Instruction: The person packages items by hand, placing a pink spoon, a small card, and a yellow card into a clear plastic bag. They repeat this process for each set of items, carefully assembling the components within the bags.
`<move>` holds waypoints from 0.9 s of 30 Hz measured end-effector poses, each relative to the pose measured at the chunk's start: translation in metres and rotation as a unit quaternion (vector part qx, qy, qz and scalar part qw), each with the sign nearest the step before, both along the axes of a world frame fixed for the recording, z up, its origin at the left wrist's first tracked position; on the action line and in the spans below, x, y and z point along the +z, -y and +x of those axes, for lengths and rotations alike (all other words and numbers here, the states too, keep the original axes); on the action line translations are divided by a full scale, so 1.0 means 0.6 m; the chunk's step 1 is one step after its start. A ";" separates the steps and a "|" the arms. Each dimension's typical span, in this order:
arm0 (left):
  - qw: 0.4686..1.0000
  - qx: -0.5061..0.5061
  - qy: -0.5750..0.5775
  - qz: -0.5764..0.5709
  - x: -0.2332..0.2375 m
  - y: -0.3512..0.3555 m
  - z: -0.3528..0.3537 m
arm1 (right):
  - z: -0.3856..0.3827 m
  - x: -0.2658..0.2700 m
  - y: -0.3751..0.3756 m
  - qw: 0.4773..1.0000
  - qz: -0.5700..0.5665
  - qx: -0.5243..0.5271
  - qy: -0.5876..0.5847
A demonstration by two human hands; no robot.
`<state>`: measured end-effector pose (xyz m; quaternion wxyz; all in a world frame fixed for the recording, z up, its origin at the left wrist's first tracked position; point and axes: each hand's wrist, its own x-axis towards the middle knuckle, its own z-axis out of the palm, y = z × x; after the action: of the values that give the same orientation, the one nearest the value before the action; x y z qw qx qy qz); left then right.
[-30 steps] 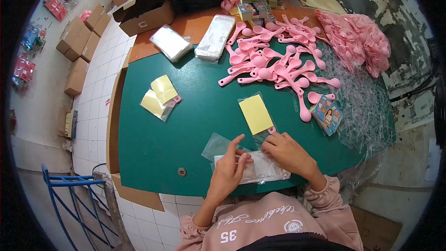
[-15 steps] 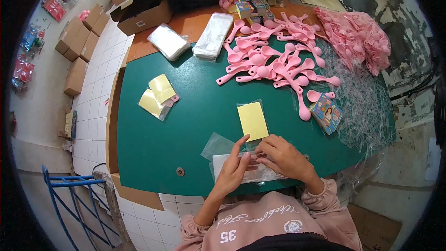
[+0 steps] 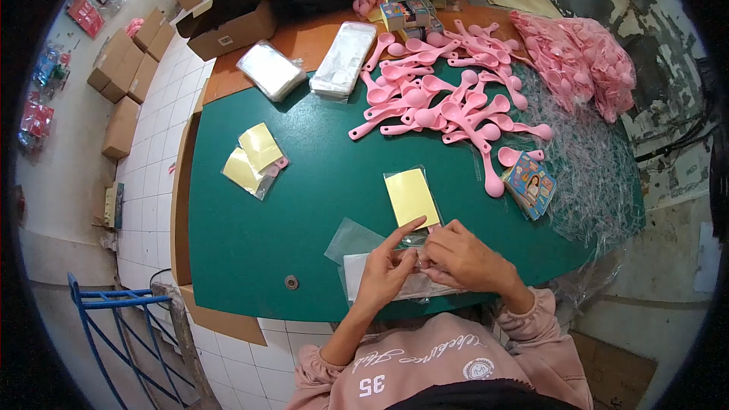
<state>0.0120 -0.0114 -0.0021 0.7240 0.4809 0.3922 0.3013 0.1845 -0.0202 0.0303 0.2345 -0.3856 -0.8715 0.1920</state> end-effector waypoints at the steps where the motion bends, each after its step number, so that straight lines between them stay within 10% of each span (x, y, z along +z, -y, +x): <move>1: 1.000 -0.001 0.001 0.000 0.001 -0.003 0.002 | 0.012 0.002 -0.004 0.998 -0.046 0.023 -0.035; 4: 0.998 0.042 0.027 -0.043 0.005 -0.013 0.003 | 0.057 0.034 -0.009 0.969 -0.204 0.077 -0.119; 9: 0.998 -0.007 0.030 -0.057 0.011 -0.018 -0.011 | 0.275 0.039 -0.081 0.901 -0.279 -0.130 -0.305; 11: 0.997 0.001 0.036 -0.075 0.011 -0.019 -0.008 | 0.381 -0.013 -0.116 0.907 0.058 -0.384 0.163; 14: 0.993 0.020 0.063 -0.094 0.008 -0.017 -0.003 | 0.322 0.021 -0.087 0.790 0.116 -0.512 0.316; 17: 0.987 0.050 0.076 -0.133 0.020 -0.019 0.003 | 0.143 0.060 -0.045 0.973 -0.053 -0.219 -0.042; 27: 0.999 0.030 0.001 -0.026 0.017 -0.019 -0.042 | 0.031 -0.043 -0.018 0.912 -0.262 -0.148 -0.278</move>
<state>-0.0129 0.0002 0.0079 0.7272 0.4494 0.4136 0.3132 0.2031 -0.0094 0.0045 0.3832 -0.4889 -0.6223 0.4762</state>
